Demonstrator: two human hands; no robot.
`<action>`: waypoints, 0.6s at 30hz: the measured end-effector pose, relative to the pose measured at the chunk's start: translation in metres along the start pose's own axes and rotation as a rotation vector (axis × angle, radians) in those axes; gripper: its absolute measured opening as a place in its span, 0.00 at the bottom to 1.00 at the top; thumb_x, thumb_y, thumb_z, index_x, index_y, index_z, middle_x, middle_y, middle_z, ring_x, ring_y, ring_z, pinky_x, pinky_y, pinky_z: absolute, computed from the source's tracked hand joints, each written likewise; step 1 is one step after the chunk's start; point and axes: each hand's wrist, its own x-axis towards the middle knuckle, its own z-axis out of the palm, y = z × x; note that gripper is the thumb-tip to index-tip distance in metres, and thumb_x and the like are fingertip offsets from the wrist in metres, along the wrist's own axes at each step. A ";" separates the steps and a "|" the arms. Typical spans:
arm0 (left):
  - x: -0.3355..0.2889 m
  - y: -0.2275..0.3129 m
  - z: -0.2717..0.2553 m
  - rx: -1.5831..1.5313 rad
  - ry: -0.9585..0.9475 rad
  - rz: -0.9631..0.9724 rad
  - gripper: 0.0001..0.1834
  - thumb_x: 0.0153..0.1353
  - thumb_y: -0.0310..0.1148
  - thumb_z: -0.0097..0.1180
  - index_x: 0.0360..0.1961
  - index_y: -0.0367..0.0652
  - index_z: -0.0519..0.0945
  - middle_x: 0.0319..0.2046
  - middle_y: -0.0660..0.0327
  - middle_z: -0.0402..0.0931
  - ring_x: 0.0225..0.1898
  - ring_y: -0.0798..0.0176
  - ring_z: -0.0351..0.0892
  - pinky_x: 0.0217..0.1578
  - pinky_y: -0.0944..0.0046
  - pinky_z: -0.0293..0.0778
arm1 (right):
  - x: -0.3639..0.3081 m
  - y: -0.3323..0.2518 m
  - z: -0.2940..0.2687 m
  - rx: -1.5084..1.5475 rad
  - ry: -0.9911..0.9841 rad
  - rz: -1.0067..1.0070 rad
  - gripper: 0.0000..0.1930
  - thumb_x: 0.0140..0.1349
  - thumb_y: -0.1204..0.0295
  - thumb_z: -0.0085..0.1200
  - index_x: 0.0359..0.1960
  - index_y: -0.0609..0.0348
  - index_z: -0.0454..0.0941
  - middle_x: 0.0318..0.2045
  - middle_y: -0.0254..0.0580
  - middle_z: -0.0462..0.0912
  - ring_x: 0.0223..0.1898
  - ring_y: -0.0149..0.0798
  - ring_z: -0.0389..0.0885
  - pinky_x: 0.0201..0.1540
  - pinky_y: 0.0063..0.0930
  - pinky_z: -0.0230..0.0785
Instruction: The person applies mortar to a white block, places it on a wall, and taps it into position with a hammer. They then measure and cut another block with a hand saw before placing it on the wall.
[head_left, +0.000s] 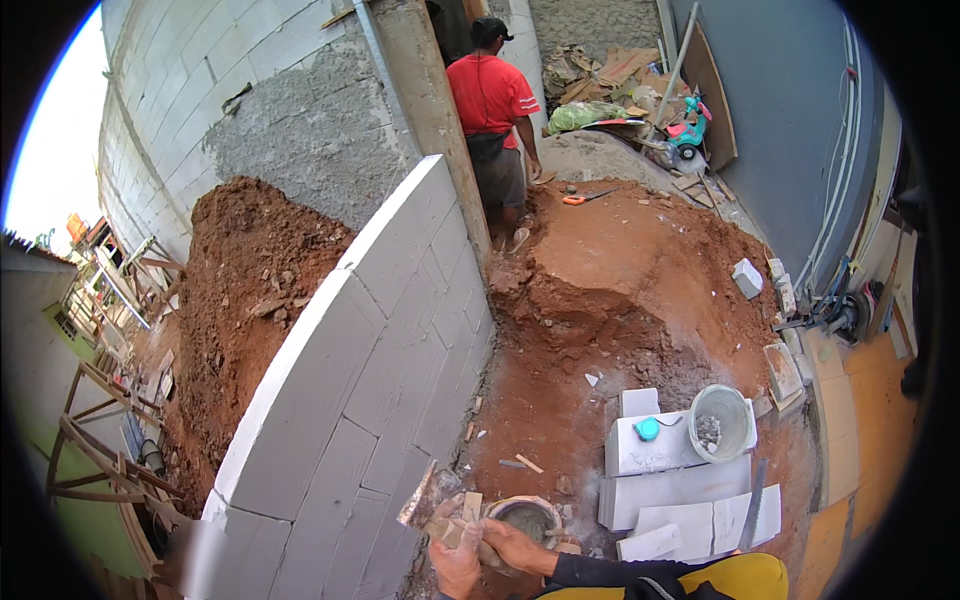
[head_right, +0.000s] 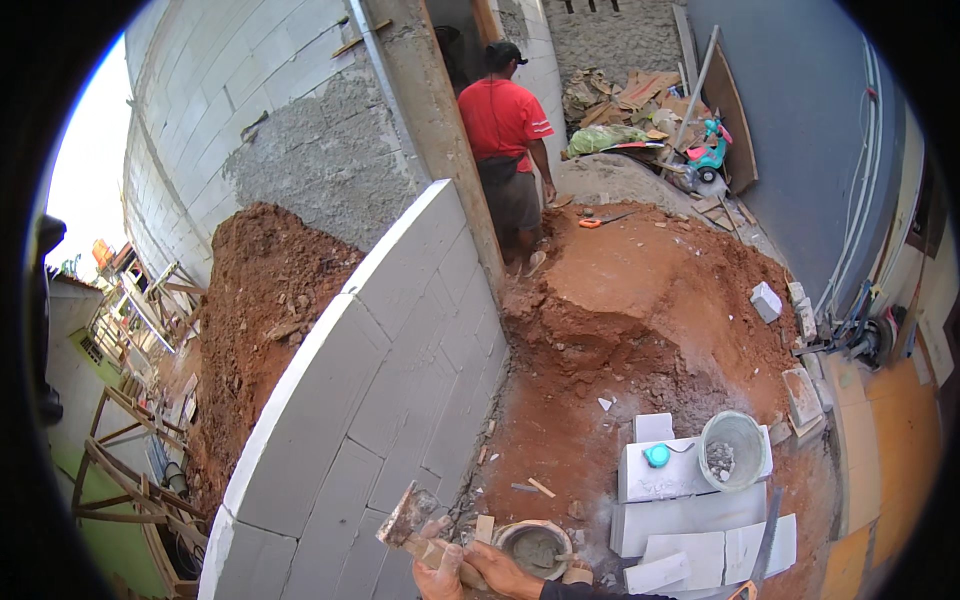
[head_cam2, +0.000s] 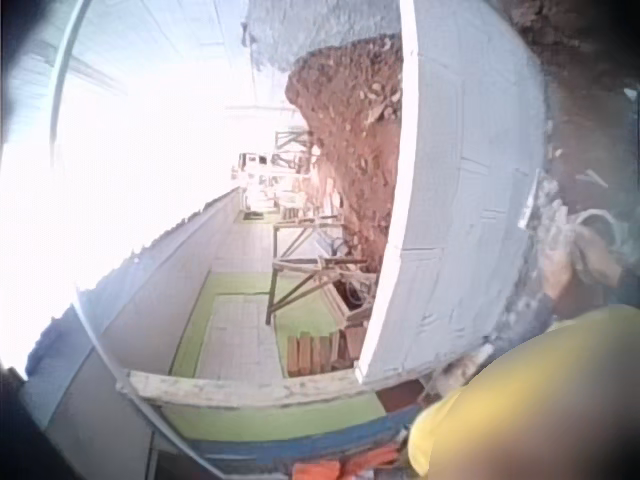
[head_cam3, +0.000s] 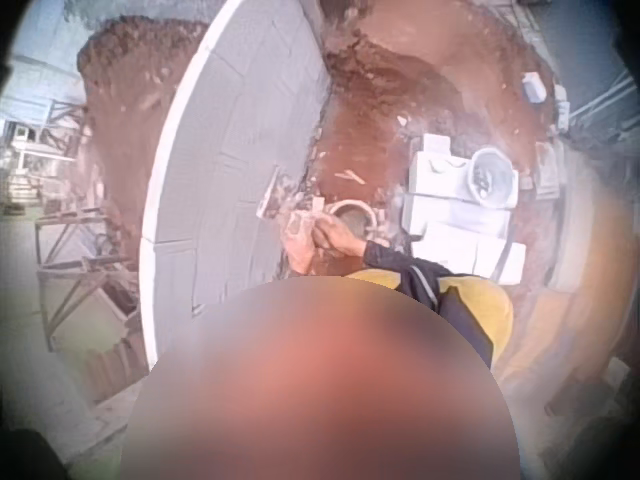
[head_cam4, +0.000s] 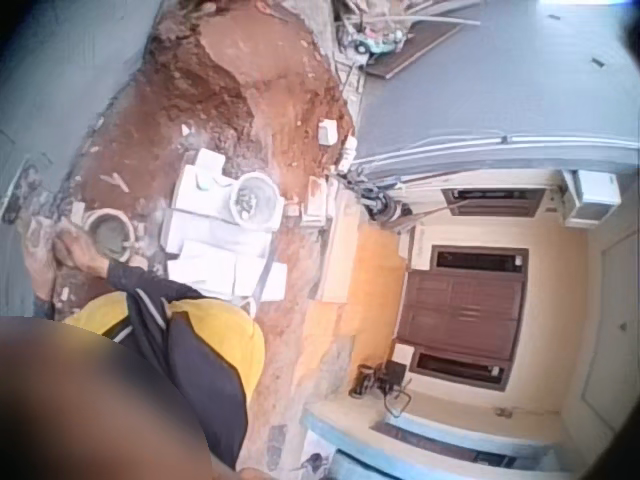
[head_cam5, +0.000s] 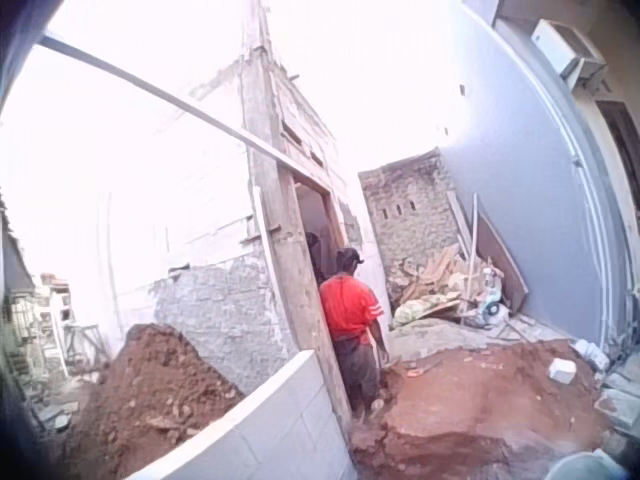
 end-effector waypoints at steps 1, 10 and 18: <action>-0.018 0.004 -0.022 -0.107 0.045 -0.034 0.32 0.75 0.48 0.62 0.70 0.40 0.71 0.61 0.52 0.80 0.63 0.53 0.79 0.62 0.50 0.76 | -0.001 -0.020 0.023 -0.049 -0.004 -0.116 0.17 0.82 0.58 0.49 0.47 0.62 0.79 0.39 0.49 0.89 0.41 0.36 0.89 0.47 0.30 0.81; -0.241 -0.010 -0.262 0.052 0.285 0.051 0.29 0.77 0.44 0.60 0.70 0.34 0.76 0.58 0.53 0.83 0.57 0.60 0.82 0.59 0.58 0.77 | -0.057 -0.105 0.235 0.764 -0.964 0.562 0.13 0.80 0.61 0.48 0.41 0.59 0.70 0.19 0.48 0.78 0.13 0.43 0.76 0.21 0.37 0.72; -0.364 -0.022 -0.337 -0.527 0.739 -0.112 0.16 0.77 0.35 0.62 0.56 0.35 0.84 0.46 0.63 0.86 0.46 0.72 0.82 0.49 0.68 0.80 | -0.069 -0.132 0.398 0.415 -1.370 0.651 0.17 0.83 0.58 0.46 0.41 0.61 0.73 0.18 0.44 0.77 0.15 0.41 0.78 0.20 0.32 0.69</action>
